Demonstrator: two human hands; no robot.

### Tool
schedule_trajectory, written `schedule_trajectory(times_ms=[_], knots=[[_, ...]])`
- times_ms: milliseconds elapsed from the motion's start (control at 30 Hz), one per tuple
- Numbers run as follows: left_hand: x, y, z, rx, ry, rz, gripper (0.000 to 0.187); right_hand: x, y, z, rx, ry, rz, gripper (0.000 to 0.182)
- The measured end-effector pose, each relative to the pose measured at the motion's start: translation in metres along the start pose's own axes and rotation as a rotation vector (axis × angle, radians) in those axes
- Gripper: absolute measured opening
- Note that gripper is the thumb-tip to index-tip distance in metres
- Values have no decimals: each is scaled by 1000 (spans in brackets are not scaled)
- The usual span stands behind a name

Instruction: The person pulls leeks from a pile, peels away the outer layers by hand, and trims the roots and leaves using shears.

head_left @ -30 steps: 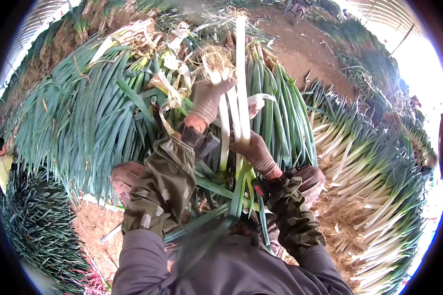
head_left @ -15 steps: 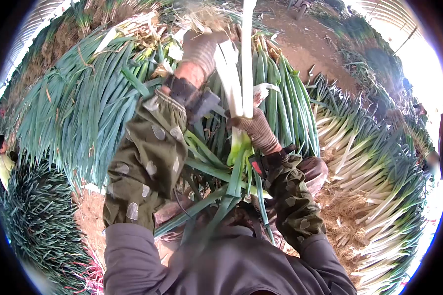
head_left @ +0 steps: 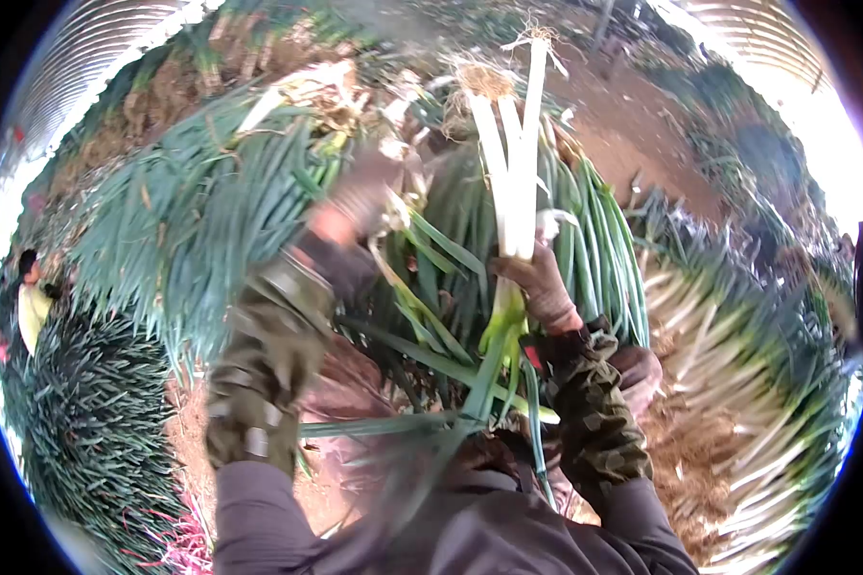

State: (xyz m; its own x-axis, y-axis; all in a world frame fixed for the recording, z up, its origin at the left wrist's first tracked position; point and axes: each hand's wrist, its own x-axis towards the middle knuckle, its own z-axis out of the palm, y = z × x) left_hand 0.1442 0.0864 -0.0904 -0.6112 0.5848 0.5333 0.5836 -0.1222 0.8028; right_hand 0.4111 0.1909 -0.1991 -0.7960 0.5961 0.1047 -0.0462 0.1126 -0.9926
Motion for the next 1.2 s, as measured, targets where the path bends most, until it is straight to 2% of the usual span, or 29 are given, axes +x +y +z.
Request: schedule_trajectory(times_ms=[67, 167, 233, 267, 333, 367, 467, 500, 533, 600, 633, 667, 733, 833, 900, 967, 1033, 1133, 1167, 1200], knots=[[-63, -2, 48, -251, -121, -96, 33, 8, 2, 11, -52, -35, -30, 28], [-114, -6, 94, -540, -115, -155, 38, 12, -9, 31, -494, -104, -61, 44], [-119, -12, 104, -650, -85, -157, 41, 4, -7, 40, -303, -62, -140, 54], [-117, -16, 106, -675, -123, -178, 41, 2, -9, 42, -198, -54, -178, 57], [-112, -21, 106, -714, -199, -221, 40, 2, -12, 37, -210, -84, -184, 58], [-108, -21, 105, -688, -189, -128, 42, 1, -13, 34, -230, -100, -171, 60], [-87, -17, 92, -693, -93, -170, 47, -3, -16, 25, -296, -133, -118, 68], [-79, -16, 85, -734, -41, -157, 55, -6, -11, 25, -355, -108, -188, 66], [-69, -20, 72, -743, -142, -248, 55, -8, -11, 25, -383, -126, -153, 65], [-61, -6, 69, -968, -250, -289, 44, -12, -14, 29, -437, -158, -81, 64], [-60, -1, 68, -1026, -284, -354, 42, -12, -17, 32, -415, -174, -120, 65], [-57, 2, 68, -1003, -288, -356, 40, -10, -12, 29, -456, -205, -118, 68], [-49, 6, 69, -955, -304, -360, 36, -4, -19, 19, -750, -289, -39, 77], [-26, 27, 62, -960, -295, -323, 26, -7, -96, 8, -999, -22, -89, 107], [-12, 44, 53, -949, -400, -334, 24, -1, -148, -23, -1337, 194, -340, 109], [-5, 70, 58, -919, -489, -347, 25, 8, -205, -48, -1652, 349, -874, 101], [-8, 100, 71, -889, -613, -309, 27, 21, -249, -68, -2029, 314, -1176, 85], [-20, 130, 96, -836, -812, -215, 31, 11, -286, -80, -3122, 811, -1130, 52], [-27, 136, 105, -800, -850, -223, 29, 1, -296, -76, -2294, 155, -1264, 75], [-34, 143, 114, -760, -884, -231, 27, -6, -295, -81, -2378, 65, -1272, 71]])
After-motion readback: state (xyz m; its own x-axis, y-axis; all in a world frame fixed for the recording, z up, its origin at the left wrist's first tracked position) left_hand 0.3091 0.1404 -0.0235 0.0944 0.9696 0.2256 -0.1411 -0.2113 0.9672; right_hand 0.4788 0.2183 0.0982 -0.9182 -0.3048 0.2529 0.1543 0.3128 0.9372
